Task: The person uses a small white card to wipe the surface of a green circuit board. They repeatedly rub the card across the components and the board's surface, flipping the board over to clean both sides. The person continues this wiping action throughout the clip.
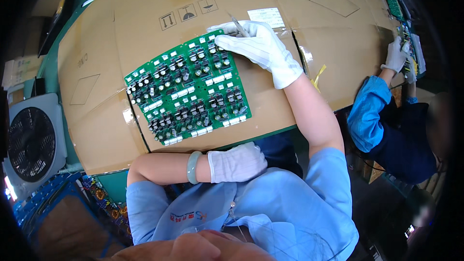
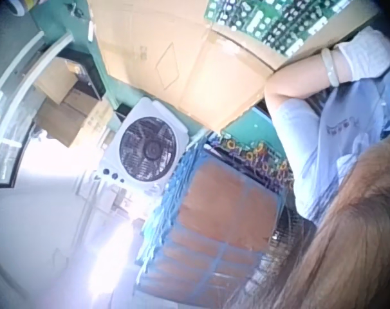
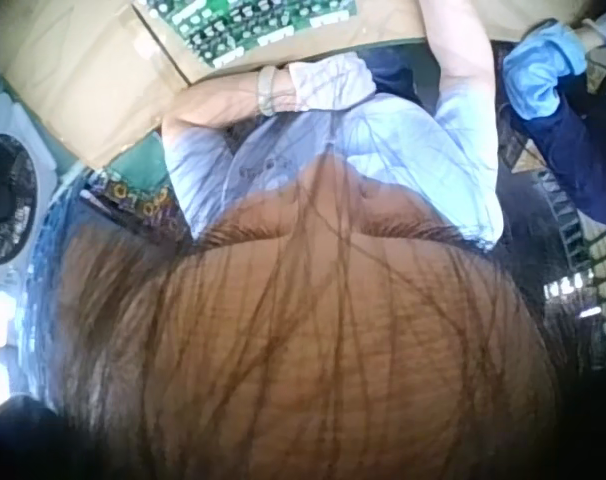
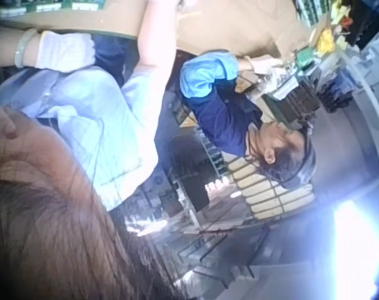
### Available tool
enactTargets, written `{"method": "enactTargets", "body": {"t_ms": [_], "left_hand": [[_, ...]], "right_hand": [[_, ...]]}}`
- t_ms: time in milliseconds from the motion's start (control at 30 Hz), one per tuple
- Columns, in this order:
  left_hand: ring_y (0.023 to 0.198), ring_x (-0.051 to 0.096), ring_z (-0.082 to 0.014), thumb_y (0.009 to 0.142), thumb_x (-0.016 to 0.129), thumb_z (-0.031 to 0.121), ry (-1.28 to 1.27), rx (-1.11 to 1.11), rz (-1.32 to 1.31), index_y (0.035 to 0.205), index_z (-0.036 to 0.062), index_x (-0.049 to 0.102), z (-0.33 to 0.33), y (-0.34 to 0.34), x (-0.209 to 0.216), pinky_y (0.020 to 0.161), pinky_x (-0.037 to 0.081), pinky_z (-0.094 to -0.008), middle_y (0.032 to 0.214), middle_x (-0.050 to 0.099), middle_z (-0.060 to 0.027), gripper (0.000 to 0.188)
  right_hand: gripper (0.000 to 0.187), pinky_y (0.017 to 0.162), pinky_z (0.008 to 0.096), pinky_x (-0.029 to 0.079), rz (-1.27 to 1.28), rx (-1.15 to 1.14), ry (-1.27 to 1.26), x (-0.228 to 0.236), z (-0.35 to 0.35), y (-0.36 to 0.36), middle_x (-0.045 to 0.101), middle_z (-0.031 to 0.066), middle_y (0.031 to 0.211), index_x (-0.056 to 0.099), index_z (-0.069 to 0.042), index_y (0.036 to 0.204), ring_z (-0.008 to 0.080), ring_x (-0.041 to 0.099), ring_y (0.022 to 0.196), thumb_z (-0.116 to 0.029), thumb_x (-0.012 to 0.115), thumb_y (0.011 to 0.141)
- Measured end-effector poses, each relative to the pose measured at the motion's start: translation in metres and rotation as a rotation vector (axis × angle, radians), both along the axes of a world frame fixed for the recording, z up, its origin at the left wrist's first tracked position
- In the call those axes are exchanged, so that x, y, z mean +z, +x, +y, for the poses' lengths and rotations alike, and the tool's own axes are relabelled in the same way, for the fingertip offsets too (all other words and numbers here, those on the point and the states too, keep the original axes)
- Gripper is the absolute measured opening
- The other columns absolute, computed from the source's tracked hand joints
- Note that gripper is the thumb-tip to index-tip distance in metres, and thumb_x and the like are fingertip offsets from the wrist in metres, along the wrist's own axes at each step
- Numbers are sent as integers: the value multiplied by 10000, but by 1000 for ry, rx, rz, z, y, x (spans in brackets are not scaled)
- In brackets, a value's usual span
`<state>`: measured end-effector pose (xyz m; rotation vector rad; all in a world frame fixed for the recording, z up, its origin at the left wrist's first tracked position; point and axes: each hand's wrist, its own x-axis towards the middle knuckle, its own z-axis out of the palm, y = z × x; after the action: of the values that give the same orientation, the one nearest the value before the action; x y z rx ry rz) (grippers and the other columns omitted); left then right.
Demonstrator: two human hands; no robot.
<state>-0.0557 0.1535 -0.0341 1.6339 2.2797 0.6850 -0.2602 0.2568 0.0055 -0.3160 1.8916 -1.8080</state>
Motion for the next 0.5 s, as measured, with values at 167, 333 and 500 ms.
{"method": "enactTargets", "body": {"t_ms": [167, 333, 500], "left_hand": [[666, 637, -221, 764, 588, 153, 4, -6, -89, 832, 44, 606, -27, -41, 93, 556, 498, -348, 692, 605, -79, 130], [820, 629, -162, 922, 565, 135, 673, 986, 37, 1031, -31, 634, -134, -80, 114, 717, 503, -279, 946, 668, -101, 210], [866, 602, -110, 960, 576, 141, 787, 1567, 53, 1093, -45, 640, -203, -99, 61, 774, 487, -243, 1023, 671, -93, 238]], "right_hand": [[355, 857, 229, 498, 35, 31, 14, -5, -5, -1, 704, 54, 1008, 677, -34, 1148, 86, 635, 921, -233, 717, 857], [355, 851, 220, 494, 20, -1, 46, 9, -1, 1, 700, 45, 1005, 676, -35, 1150, 81, 630, 916, -236, 714, 859], [345, 807, 210, 483, -15, 21, 29, 6, -4, -1, 692, 23, 992, 677, -51, 1158, 69, 613, 901, -231, 710, 865]]}}
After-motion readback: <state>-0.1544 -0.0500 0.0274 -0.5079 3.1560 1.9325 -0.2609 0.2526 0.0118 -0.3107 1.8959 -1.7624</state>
